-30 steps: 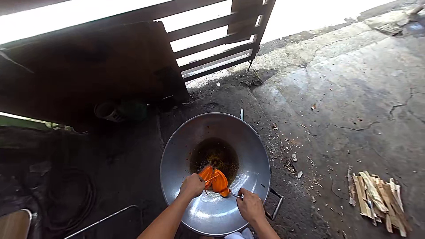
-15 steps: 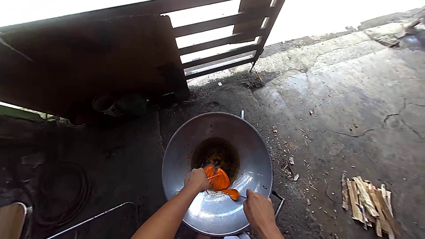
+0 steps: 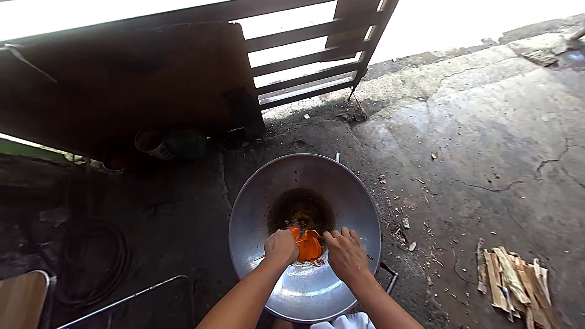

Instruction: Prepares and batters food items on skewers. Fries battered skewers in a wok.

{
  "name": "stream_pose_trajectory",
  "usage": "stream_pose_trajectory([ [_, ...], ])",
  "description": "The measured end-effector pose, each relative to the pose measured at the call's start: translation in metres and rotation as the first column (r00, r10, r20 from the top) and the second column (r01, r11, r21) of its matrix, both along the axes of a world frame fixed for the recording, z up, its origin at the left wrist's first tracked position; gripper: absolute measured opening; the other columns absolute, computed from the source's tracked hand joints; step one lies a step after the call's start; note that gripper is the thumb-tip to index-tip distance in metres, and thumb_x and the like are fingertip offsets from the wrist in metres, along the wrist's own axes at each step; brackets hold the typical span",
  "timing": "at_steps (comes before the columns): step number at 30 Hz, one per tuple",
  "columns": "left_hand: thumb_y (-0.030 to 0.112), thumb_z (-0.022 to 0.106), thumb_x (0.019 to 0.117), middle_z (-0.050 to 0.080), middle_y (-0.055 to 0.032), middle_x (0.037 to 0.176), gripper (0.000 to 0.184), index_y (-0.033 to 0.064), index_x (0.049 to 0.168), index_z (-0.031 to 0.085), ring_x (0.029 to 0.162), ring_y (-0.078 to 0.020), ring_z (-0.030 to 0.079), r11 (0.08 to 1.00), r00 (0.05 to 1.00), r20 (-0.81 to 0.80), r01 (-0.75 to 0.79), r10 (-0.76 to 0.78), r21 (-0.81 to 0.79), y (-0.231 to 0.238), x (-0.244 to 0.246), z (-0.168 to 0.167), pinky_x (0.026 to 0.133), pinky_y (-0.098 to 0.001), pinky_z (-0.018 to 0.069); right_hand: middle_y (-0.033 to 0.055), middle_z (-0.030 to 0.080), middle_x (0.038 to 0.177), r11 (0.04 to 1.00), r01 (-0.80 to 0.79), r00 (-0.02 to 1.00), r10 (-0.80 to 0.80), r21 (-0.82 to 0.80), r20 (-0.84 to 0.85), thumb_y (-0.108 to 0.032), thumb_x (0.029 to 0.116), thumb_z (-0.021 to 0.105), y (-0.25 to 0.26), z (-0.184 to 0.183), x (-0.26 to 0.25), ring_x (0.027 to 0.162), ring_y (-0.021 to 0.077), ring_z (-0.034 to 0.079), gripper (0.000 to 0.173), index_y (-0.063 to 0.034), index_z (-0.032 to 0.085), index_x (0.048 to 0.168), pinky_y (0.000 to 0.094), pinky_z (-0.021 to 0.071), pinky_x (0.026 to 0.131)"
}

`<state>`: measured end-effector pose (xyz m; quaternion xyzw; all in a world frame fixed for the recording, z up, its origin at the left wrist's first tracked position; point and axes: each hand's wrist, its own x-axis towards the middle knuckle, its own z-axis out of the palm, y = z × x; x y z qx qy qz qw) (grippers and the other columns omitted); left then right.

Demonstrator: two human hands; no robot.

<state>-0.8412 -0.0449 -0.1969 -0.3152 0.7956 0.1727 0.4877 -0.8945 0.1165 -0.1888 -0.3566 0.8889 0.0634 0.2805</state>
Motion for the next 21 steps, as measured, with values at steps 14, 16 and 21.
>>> stream_pose_trajectory([
  [14,0.021,0.059,0.0936,0.069,-0.0183,0.12,0.028,0.0023,0.112,0.068,0.113,-0.0353,0.068,0.994,0.995,-0.013,0.101,-0.102,-0.028,0.002,0.013,0.037,0.086,-0.0536,0.0568,0.0133,0.073,0.111,0.999,0.025,0.999,-0.026,-0.026,-0.031,-0.006,0.0981,0.049,0.01,-0.025,0.007,0.114,0.0327,0.065,0.031,-0.0089,0.07,0.121,0.0481,0.0486,0.098],
  [16,0.019,0.054,0.0968,0.07,-0.018,0.119,0.027,0.0032,0.111,0.069,0.113,-0.0354,0.068,0.995,0.996,-0.011,0.091,-0.091,-0.033,-0.003,0.023,0.052,0.086,-0.0544,0.0562,0.0124,0.074,0.109,0.998,0.041,0.997,-0.044,-0.044,-0.068,-0.006,0.0971,0.051,0.01,-0.022,0.01,0.112,0.0323,0.067,0.03,-0.0096,0.071,0.119,0.0475,0.05,0.096],
  [21,0.03,0.044,0.1031,0.074,-0.012,0.115,0.035,0.0189,0.118,0.074,0.111,-0.0327,0.07,0.999,0.998,-0.058,-0.021,0.019,-0.034,-0.024,0.075,0.076,0.087,-0.0566,0.056,0.0101,0.075,0.102,0.996,0.022,0.99,-0.033,-0.086,-0.134,-0.008,0.0945,0.053,0.01,-0.019,0.017,0.106,0.0305,0.068,0.028,-0.0108,0.073,0.114,0.0464,0.0512,0.091],
])
